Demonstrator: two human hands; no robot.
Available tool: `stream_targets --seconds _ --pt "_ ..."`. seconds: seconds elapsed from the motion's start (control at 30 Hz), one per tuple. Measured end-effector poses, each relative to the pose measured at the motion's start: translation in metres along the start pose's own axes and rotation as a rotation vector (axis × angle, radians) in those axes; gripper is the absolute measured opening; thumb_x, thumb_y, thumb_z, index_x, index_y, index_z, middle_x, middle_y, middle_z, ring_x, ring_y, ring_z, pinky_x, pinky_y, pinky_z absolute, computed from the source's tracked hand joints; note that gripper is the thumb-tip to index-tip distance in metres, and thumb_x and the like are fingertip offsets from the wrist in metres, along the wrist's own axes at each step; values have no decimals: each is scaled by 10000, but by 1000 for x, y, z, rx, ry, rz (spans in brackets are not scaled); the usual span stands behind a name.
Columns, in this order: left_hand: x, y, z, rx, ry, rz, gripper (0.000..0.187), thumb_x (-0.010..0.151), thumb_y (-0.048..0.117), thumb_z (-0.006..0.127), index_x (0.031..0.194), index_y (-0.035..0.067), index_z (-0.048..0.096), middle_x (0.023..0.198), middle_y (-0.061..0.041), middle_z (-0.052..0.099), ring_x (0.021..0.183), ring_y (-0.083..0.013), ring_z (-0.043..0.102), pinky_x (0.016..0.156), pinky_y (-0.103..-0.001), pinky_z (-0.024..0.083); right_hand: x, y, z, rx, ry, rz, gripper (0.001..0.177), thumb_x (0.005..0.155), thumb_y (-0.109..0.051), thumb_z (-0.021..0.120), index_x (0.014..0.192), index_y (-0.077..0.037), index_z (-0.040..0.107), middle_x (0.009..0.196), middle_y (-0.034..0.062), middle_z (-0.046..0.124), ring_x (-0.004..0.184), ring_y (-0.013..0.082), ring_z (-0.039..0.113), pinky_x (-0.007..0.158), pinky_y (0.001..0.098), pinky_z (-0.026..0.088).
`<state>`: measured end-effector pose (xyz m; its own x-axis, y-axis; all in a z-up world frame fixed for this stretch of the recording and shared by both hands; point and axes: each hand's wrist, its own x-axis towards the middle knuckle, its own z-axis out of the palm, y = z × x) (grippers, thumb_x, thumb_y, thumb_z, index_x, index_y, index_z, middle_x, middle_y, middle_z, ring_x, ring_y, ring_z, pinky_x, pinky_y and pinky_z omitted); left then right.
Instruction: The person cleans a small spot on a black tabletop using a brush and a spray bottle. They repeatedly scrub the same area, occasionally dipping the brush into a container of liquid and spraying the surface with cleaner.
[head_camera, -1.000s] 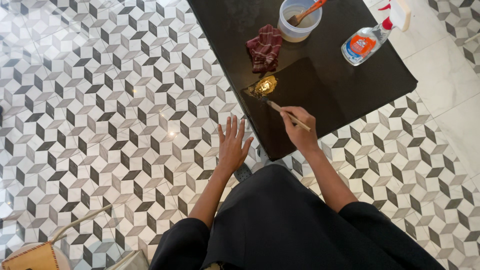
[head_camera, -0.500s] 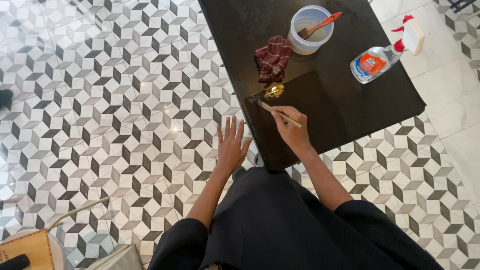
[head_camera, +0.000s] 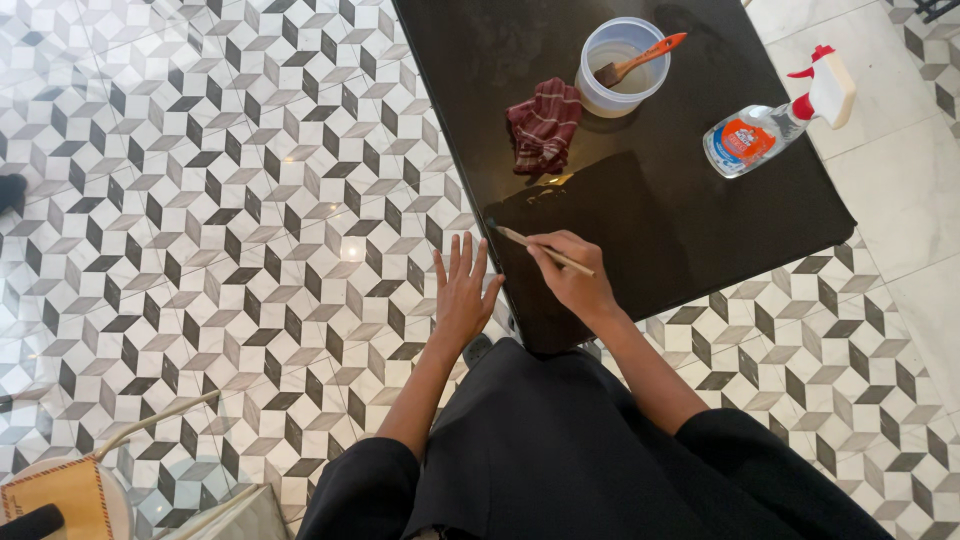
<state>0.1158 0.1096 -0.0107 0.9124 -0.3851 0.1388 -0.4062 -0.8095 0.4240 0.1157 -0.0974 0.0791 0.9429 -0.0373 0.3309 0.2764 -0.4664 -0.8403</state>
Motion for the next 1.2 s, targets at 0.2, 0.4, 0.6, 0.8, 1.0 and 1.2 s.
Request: stream_targets --seconds 0.2,0.4,0.6,0.8,1.0,1.2 --pt "-1 -2 -1 -3 -1 -1 689 1048 408 544 1589 22 360 1660 -250 295 1578 -400 164 1254 -616 55 4 8 -15 -116 88 31 113 955 -38 738 1047 23 759 964 152 760 810 227 758 672 294 591" --pt "-2 1 4 4 -32 3 698 1034 408 548 1584 19 366 1653 -252 287 1567 -404 160 1243 -615 57 -2 12 -22 -57 33 73 124 952 -55 739 1050 16 766 952 148 765 794 212 758 652 293 589" --pt "0 3 5 16 -32 26 685 1033 413 555 1579 36 385 1649 -244 304 1573 -392 176 1253 -611 69 2 21 -33 -134 147 138 125 972 -68 735 1066 8 768 988 149 769 819 211 759 669 283 598" --pt "7 6 5 -2 -11 52 680 1032 395 573 1575 30 389 1654 -252 307 1573 -399 196 1250 -615 77 -8 18 -42 -112 90 99 131 960 -70 743 1052 18 771 974 157 771 832 233 765 687 300 596" --pt "6 5 6 -18 -27 48 680 1023 398 578 1570 35 399 1640 -252 325 1564 -406 205 1247 -620 77 0 28 -48 -161 192 102 131 973 -66 743 1068 23 763 994 163 765 847 229 759 689 290 599" --pt "7 5 7 1 -32 43 677 1030 396 571 1569 25 394 1644 -259 321 1566 -406 202 1250 -615 76 -6 22 -45 -101 74 123 138 959 -66 741 1066 14 775 957 153 770 809 207 755 663 278 585"
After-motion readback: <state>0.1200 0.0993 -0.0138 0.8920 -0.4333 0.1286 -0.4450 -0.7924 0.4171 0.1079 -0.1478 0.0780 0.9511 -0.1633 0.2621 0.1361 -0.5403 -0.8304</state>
